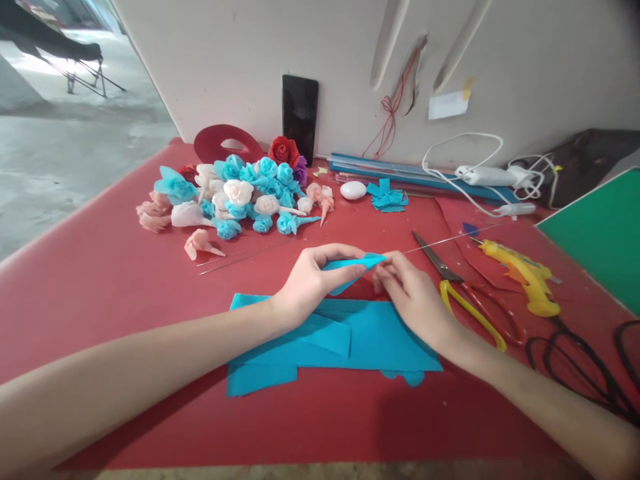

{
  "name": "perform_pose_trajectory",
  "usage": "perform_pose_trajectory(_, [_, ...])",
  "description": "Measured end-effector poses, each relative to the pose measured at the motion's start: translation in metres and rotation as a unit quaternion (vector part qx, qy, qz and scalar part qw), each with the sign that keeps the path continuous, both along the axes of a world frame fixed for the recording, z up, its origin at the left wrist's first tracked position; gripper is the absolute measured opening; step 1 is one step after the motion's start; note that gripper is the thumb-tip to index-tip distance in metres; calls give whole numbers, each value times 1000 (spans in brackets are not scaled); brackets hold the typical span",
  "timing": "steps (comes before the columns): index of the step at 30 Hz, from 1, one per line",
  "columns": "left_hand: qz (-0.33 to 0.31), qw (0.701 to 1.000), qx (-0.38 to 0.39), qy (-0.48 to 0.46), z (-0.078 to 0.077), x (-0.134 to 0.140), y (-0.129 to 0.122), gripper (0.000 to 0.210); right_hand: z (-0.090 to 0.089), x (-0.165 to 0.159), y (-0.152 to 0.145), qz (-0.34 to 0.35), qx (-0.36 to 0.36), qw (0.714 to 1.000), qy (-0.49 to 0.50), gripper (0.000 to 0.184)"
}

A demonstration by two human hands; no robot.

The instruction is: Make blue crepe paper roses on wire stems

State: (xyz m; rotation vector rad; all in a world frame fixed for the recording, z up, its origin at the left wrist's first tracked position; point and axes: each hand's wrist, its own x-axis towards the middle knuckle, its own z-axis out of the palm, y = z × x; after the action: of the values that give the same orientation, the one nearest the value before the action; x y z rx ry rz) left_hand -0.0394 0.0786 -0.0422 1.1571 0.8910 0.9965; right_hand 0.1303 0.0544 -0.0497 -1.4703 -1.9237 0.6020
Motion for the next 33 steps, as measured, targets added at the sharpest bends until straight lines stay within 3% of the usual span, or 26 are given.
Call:
perform_pose_trajectory(13, [7,999,-32,4,0,-1,1,20,9,53,69,-100,31,995,5,24])
perform_pose_trajectory(23, [4,999,-48,19,-1,-3,2,19,21,56,95,-56,21,988,-142,23])
perform_pose_trajectory(26, [6,998,-50,23,0,-3,2,19,27,58,92,-46,16,982,-183,23])
perform_pose_trajectory(30, [15,998,-55,23,0,-2,3,20,41,62,68,-124,32,965,-228,27])
perform_pose_trajectory(33, [20,998,-58,23,0,-2,3,21,52,67,40,-160,53,955,-244,8])
